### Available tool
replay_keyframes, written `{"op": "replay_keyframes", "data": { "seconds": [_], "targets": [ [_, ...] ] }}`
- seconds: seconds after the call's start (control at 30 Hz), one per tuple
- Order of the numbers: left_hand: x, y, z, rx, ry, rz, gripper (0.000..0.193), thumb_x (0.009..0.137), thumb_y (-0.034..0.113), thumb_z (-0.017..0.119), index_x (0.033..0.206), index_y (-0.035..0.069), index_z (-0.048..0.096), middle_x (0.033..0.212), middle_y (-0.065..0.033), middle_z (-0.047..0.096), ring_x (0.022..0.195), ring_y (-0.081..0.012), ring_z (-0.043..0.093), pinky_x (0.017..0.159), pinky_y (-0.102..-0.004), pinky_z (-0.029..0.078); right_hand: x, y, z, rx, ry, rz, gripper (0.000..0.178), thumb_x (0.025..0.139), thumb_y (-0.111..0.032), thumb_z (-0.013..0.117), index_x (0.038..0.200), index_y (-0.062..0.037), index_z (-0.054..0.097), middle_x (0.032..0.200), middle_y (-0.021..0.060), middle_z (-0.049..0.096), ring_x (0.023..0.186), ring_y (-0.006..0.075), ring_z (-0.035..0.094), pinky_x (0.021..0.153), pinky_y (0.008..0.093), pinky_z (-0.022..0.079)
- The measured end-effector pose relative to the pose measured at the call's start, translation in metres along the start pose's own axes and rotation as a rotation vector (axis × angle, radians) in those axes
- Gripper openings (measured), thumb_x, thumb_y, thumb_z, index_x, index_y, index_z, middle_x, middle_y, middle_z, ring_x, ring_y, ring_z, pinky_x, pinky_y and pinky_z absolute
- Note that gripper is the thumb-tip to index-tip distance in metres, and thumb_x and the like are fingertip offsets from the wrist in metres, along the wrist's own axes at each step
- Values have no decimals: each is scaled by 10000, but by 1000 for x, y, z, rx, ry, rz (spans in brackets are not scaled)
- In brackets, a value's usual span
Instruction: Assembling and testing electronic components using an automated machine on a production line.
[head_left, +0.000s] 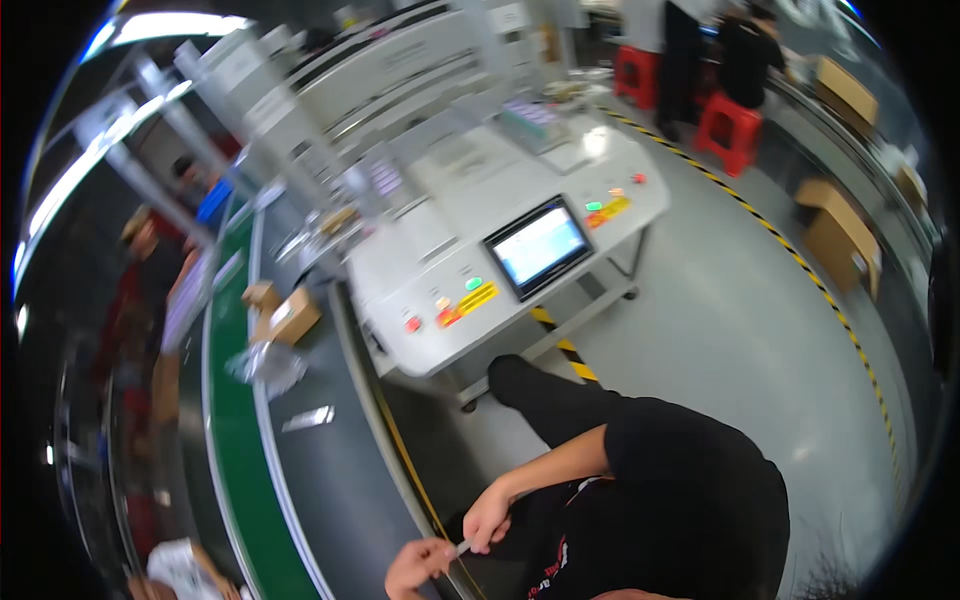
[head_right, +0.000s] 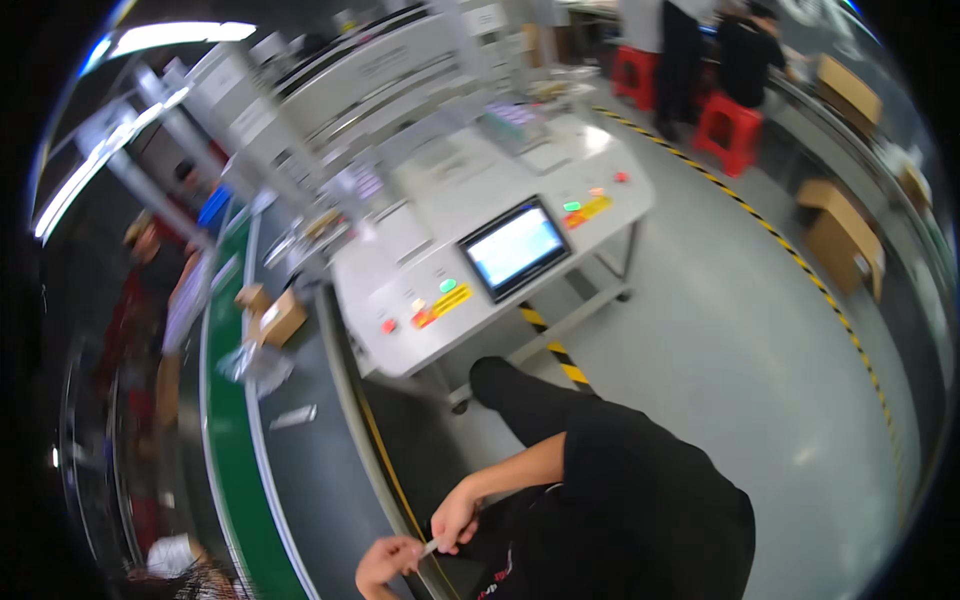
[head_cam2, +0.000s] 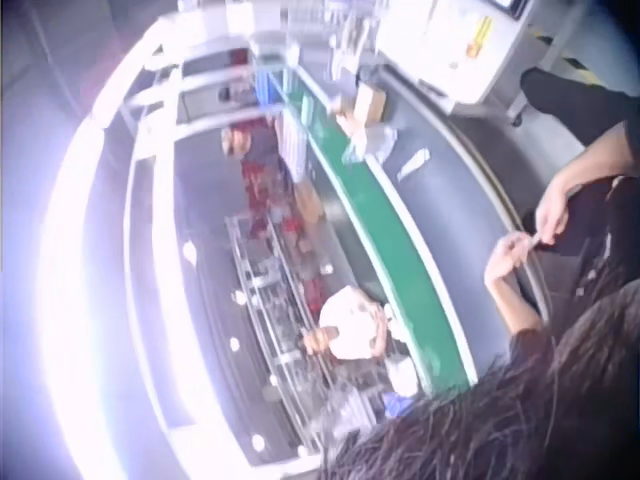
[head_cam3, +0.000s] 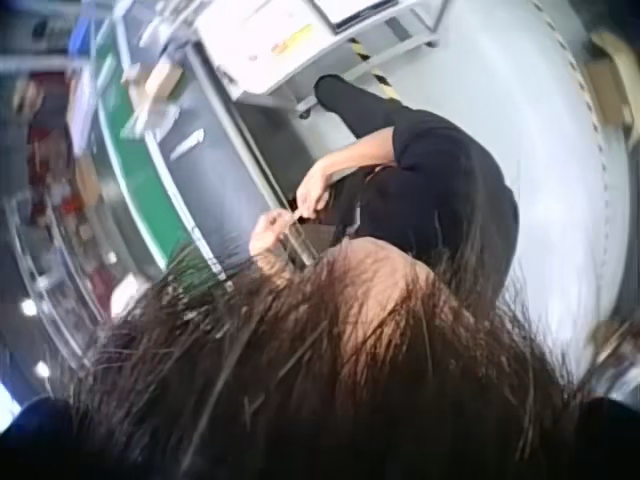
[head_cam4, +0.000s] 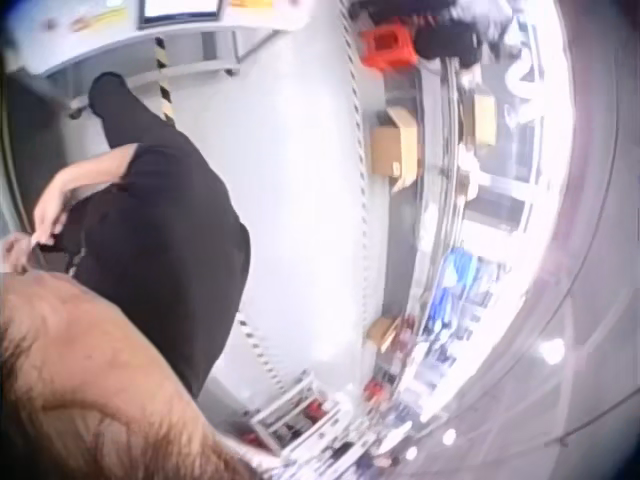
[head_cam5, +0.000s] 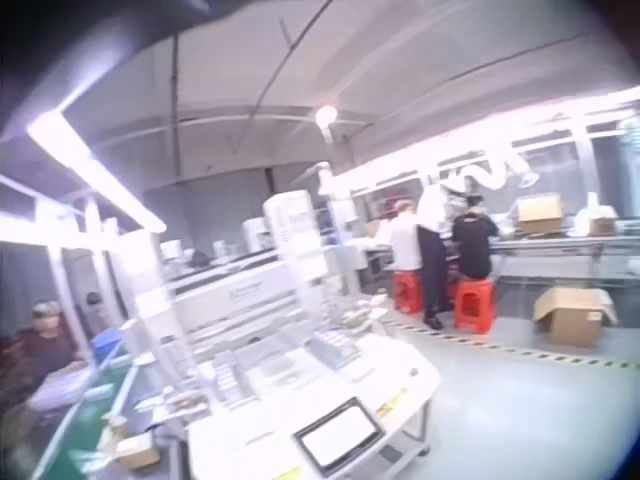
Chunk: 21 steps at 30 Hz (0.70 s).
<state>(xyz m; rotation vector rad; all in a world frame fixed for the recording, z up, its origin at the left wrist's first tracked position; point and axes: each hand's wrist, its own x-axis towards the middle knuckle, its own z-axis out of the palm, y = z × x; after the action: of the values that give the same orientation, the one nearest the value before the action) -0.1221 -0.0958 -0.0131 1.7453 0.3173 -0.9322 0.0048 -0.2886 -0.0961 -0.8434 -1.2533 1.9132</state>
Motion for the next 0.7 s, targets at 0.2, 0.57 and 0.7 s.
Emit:
{"op": "replay_keyframes", "data": {
  "seconds": [0.2, 0.57, 0.7],
  "targets": [
    [-19, -12, -27, -395, 0, 560, 526, 827, 348, 625, 1147, -64, 557, 966, -145, 660, 756, -166, 637, 661, -250, 487, -7, -20, 21, 196, 432, -86, 287, 942, -373, 507, 823, -114, 538, 585, -96, 356, 483, 3, 289, 415, 185, 198],
    [-8, -60, -56, -941, 781, 859, 257, 900, 265, 542, 945, 15, 586, 727, -45, 586, 627, -124, 522, 596, -247, 428, 2, -18, 5, 324, 764, 100, 386, 980, -394, 402, 765, -79, 461, 519, -65, 309, 404, 36, 216, 378, 216, 158],
    [-10, -72, -57, -911, 834, 804, 218, 883, 225, 569, 945, 17, 597, 710, -52, 575, 615, -141, 529, 600, -273, 448, 16, -37, 9, 298, 786, 111, 356, 966, -362, 446, 756, -76, 482, 529, -61, 334, 421, 35, 265, 374, 212, 174]
  ]
}}
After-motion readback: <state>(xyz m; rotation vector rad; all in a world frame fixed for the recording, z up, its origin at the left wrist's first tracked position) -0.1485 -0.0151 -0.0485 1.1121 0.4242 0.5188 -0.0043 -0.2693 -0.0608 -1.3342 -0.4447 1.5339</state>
